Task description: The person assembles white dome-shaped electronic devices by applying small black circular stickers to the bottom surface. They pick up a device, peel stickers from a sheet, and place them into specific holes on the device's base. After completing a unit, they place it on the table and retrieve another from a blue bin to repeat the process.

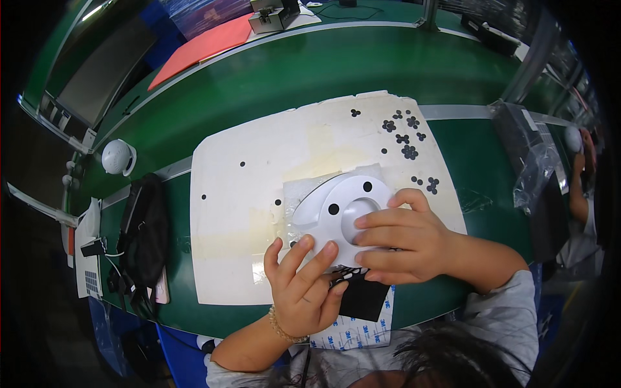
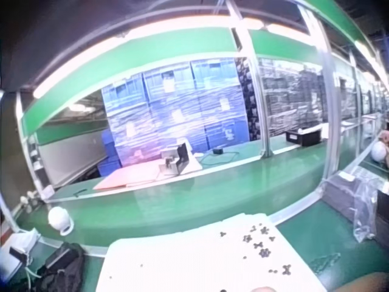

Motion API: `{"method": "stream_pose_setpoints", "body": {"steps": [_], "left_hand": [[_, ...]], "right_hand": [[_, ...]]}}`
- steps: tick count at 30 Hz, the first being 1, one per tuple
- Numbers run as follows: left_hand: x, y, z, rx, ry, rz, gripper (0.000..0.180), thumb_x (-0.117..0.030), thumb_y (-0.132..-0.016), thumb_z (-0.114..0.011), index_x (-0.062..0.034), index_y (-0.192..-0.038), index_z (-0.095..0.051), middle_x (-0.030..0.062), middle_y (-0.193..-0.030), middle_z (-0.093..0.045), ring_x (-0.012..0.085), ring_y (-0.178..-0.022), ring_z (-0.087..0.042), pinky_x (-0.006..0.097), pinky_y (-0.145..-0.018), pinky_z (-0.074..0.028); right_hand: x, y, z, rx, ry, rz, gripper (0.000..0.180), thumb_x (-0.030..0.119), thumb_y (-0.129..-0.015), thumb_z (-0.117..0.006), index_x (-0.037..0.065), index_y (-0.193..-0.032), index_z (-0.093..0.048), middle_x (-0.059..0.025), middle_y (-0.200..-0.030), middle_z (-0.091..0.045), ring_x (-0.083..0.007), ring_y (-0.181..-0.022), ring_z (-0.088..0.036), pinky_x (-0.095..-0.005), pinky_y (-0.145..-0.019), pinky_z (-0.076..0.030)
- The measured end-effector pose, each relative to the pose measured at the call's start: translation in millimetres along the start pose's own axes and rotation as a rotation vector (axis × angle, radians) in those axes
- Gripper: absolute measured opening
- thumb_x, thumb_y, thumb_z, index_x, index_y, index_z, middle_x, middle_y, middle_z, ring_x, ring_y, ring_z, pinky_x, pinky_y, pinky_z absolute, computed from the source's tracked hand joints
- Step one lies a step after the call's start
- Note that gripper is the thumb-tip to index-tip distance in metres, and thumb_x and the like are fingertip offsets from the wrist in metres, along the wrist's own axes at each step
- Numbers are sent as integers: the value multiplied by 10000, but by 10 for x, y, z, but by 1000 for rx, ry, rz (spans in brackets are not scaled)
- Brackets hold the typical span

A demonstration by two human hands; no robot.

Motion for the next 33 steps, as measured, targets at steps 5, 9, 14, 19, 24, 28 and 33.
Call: {"method": "stream_pose_setpoints", "body": {"steps": [5,9,14,19,24,28,33], "left_hand": [[-8,-14,5,23,-30,-5,117,-151,-749,-570,-51,-691,-554,80,-1149,-542,295,-1135,-424,515,-951,-215],[20,-9,0,5,0,19,122,-145,-749,-567,-44,-683,-549,92,-1151,-539,297,-1141,-420,515,-955,-213],[23,-6,-2,-3,7,2,147,-153,-754,-565,-37,-669,-538,105,-1145,-543,304,-1148,-413,508,-964,-207],[50,5,13,4,29,4,153,-164,-757,-572,-40,-676,-534,114,-1146,-542,305,-1151,-412,508,-967,-202],[125,14,42,35,131,-52,164,-176,-773,-571,-20,-735,-542,169,-1185,-494,339,-1165,-387,495,-954,-244],[250,-2,35,15,338,41,143,-126,-780,-567,15,-792,-545,195,-1188,-480,342,-1035,-469,418,-882,-355],[310,32,-5,102,602,286,112,-75,-807,-526,29,-844,-542,156,-1074,-534,252,-876,-539,312,-770,-429]], "right_hand": [[-74,42,-49,-53,100,103,205,388,-744,-604,225,-867,-596,26,-888,-534,-151,-904,-532,-362,-799,-319],[15,9,37,42,115,-19,246,419,-741,-592,238,-907,-610,30,-933,-526,-158,-951,-504,-372,-813,-315],[-218,211,125,-205,2,-300,372,358,-755,-623,155,-1061,-570,-10,-984,-522,-157,-945,-488,-359,-827,-331],[-297,231,-122,-116,-1230,-957,368,157,-812,-601,1,-1109,-449,-35,-957,-554,-89,-865,-514,-211,-716,-414],[-413,176,-99,-78,-1196,-980,184,108,-807,-590,32,-957,-516,-41,-866,-587,-75,-711,-557,-200,-602,-451],[-1024,98,75,-417,-1293,-1049,157,166,-828,-557,45,-926,-550,-22,-798,-586,-72,-640,-552,-191,-576,-438],[-2019,58,118,-385,326,-736,178,117,-837,-491,4,-949,-572,-87,-827,-569,-167,-728,-566,-297,-633,-463]]}}
Point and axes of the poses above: each hand's wrist, its own y-axis away from the middle knuckle, its own z-axis out of the back of the hand, x = y × z, the point moved 2 cm from there along -y, towards the middle knuckle
